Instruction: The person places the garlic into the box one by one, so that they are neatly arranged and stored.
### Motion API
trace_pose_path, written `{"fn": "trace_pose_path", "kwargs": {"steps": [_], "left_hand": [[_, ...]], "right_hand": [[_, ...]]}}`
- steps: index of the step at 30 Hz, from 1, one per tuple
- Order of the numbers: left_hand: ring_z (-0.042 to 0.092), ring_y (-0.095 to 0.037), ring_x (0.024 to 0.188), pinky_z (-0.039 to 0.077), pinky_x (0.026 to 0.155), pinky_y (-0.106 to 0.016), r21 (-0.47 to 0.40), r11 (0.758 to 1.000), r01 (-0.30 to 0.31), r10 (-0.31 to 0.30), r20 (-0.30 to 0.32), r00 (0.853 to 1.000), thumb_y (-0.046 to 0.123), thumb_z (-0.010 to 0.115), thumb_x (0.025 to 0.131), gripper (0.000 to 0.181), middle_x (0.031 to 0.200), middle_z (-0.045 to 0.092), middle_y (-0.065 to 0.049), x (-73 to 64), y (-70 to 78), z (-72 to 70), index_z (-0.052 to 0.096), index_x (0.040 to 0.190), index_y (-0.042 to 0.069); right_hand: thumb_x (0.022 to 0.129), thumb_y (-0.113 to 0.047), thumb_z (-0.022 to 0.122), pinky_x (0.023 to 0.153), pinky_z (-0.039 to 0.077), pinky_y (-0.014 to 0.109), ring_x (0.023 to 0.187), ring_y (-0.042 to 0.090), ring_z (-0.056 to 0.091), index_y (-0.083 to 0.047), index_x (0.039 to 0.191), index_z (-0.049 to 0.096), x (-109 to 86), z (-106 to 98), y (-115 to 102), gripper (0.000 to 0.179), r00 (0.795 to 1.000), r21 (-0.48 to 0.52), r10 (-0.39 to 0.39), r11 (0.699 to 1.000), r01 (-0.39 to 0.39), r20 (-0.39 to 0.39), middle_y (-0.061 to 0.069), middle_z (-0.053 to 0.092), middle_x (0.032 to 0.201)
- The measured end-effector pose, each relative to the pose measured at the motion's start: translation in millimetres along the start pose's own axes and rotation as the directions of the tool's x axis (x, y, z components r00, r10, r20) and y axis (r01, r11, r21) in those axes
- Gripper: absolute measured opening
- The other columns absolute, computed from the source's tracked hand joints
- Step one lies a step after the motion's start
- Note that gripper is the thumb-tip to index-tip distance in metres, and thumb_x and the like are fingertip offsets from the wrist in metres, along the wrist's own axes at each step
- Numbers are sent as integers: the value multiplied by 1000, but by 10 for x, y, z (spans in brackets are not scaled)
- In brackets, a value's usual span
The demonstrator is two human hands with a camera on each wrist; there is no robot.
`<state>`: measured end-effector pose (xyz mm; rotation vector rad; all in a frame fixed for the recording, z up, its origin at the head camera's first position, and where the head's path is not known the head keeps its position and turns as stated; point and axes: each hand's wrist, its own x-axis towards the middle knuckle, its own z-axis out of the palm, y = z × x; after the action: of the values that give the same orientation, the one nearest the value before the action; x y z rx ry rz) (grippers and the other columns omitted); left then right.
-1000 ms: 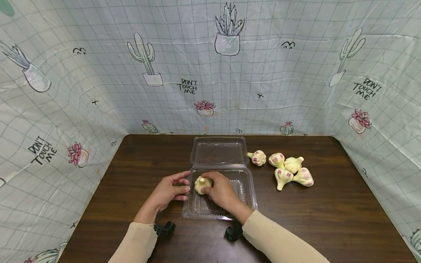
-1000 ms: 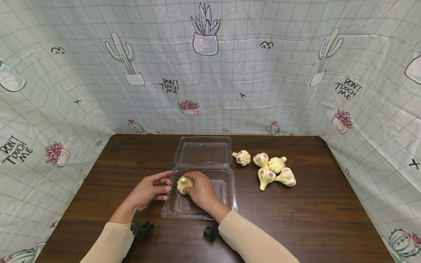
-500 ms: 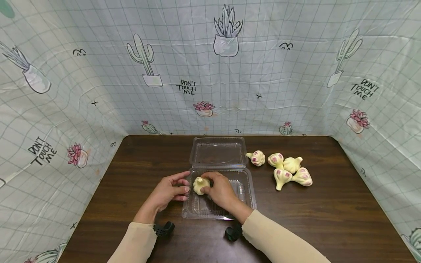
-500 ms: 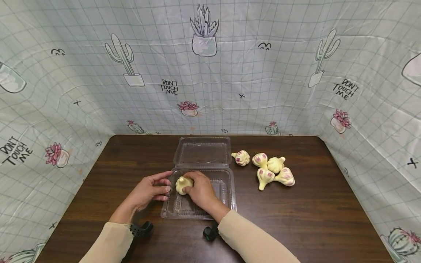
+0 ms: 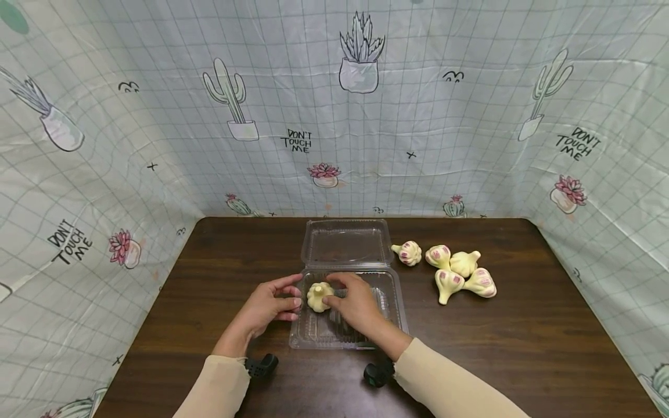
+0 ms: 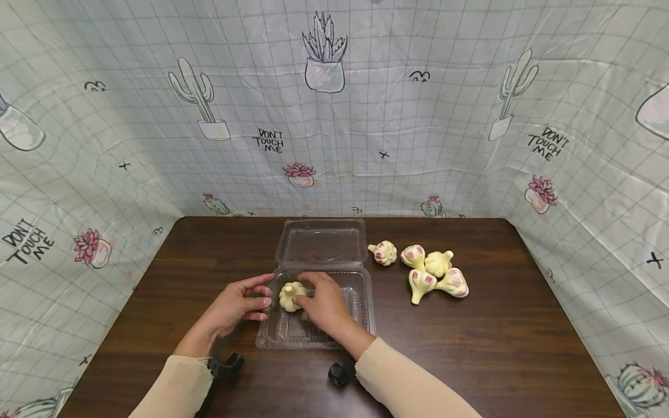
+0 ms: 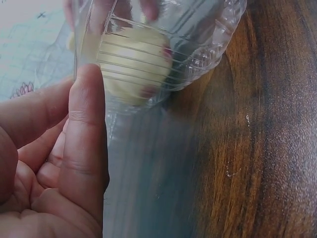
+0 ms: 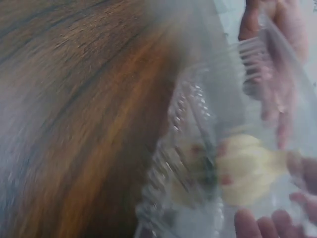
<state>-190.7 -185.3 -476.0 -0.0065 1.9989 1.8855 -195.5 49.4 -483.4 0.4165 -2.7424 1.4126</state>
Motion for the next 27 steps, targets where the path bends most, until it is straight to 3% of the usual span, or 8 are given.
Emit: {"fn": "trace_pose_path", "kwargs": {"steps": [5,11,17,20,23,26,27], "left_hand": [[68,-14,87,66,70,-27,-2,1000,-7,7,4,1000,-7,65,100,62,115,57,-14,-9,-6,14,46,159,3],[68,-13,86,65,69,-26,-4,1000,-7,7,3,1000,-9,64,100,62,115,58,-14,-6,-9,3,47,158,3],[68,-14,86,66,70,-27,3,1000,-8,8,-10,1000,-9,65,99,62,113,58,-13,10,-34,-5,49,157,4],[68,-14,85,66,70,-27,11,1000,-14,14,-11,1000,-9,66,99,62,112,58,-13,10,-40,-6,49,157,3],[68,-14,85,66,70,-27,16,1000,-20,20,-4,1000,-8,66,99,62,113,58,-14,4,-31,-8,47,158,2],[68,-14,85,66,70,-27,15,1000,-22,22,3,1000,-8,65,99,63,115,58,-14,-1,-16,-7,46,158,3],[68,-14,85,66,70,-27,16,1000,-21,21,2,1000,-8,65,99,63,115,58,-15,-3,-10,-6,46,159,3]], "right_hand": [[91,-17,85,79,58,39,105,29,67,-9,128,74,-88,-207,15,40,1000,17,-8,1000,9,-29,15,71,119],[90,-11,85,79,64,33,105,34,69,-7,127,73,-184,-569,44,40,993,26,-56,998,59,-107,15,69,119],[86,-5,87,79,65,30,102,34,70,-2,125,73,-274,-958,208,41,962,-27,-128,992,126,-243,15,69,114],[85,-3,87,78,65,28,100,22,68,-1,123,73,-316,-1145,322,41,939,-71,-153,988,137,-310,14,70,112],[86,-4,87,77,63,22,100,2,61,-2,122,73,-360,-1328,435,39,919,-118,-149,987,113,-364,12,71,111],[88,-7,86,77,56,8,98,-17,51,-3,124,73,-413,-1491,539,38,914,-133,-103,990,54,-393,14,70,119],[90,-9,85,76,53,3,100,-14,57,-4,127,72,-435,-1547,567,39,917,-128,-75,991,26,-392,16,69,123]]}}
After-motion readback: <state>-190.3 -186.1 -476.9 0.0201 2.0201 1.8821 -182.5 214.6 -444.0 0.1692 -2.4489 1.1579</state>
